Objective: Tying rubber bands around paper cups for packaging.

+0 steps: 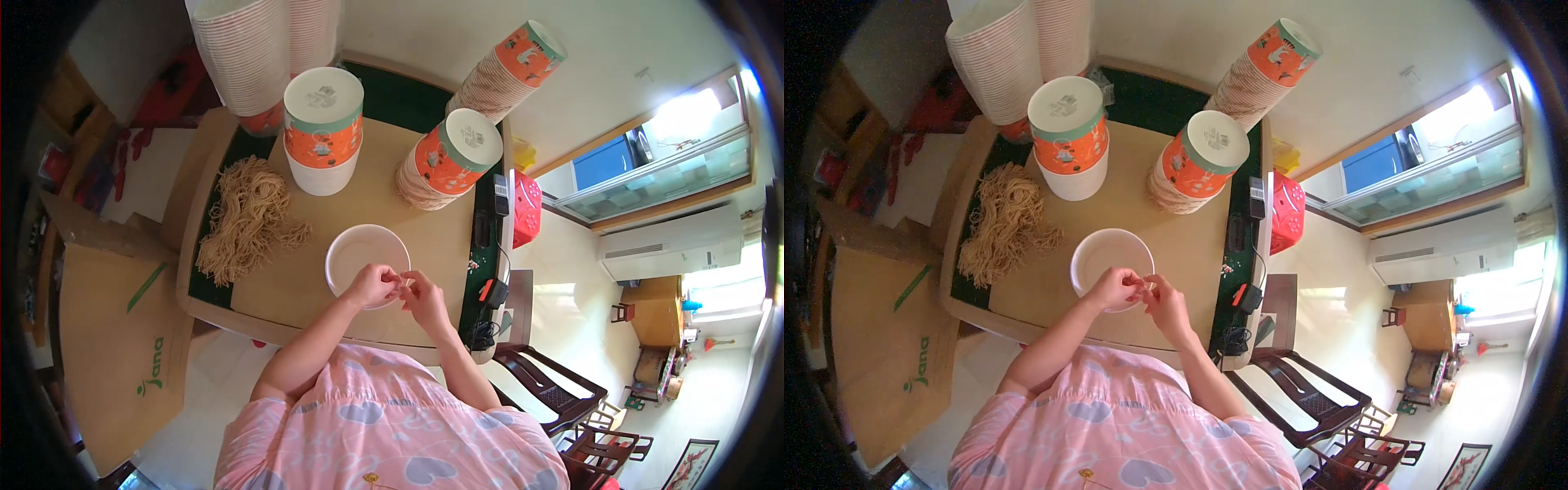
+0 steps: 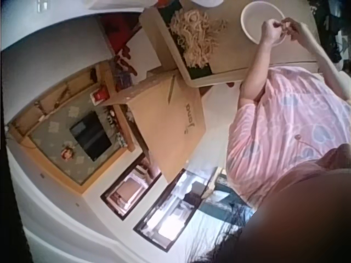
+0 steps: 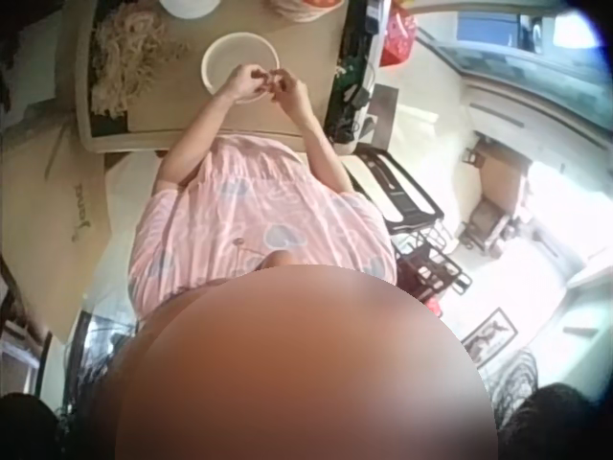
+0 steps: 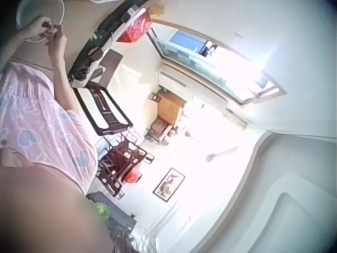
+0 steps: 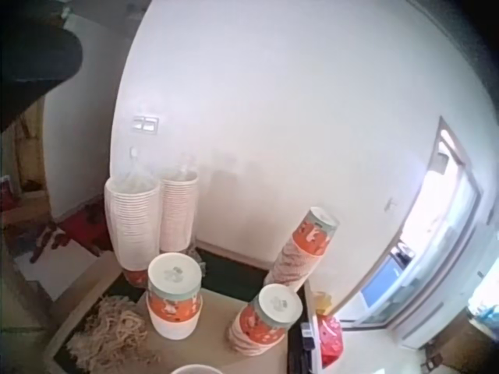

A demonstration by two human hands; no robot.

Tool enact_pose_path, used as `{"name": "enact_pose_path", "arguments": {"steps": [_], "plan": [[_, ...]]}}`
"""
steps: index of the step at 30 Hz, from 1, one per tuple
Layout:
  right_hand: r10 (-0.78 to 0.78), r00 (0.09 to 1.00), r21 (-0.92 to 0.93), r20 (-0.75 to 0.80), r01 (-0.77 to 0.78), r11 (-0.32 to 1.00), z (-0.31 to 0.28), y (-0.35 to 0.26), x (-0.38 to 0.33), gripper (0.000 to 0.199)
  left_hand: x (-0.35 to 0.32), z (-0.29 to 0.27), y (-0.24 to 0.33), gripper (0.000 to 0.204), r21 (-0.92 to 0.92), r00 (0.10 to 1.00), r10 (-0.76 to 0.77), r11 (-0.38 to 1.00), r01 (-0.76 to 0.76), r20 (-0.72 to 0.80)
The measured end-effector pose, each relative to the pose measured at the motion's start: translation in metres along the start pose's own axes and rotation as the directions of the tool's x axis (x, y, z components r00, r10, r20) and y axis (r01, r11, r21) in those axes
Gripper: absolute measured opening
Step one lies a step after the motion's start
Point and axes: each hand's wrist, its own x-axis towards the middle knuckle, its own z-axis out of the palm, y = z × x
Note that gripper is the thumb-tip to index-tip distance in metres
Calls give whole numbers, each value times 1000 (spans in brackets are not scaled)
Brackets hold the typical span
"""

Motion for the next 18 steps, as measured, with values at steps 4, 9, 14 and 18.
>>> {"name": "enact_pose_path", "arguments": {"steps": [4, 9, 14, 18], "plan": [[-100, 992, -165, -74, 86, 983, 10, 19, 12, 10, 2, 1, -10, 12, 76, 993, 38, 997, -29, -113], [-259, 951, -353, -169, 187, 917, 15, 24, 13, 9, -9, 8, 11, 17, 341, 954, 181, 936, -92, -238], [-186, 966, -190, -179, 152, 970, 13, 18, 9, 9, 1, 0, 4, 5, -372, 966, -237, 910, 183, -105], [-158, 972, 84, -176, 175, 981, 12, 35, 14, 8, 0, -5, 6, 10, -589, 964, -265, 776, 226, 20]]}}
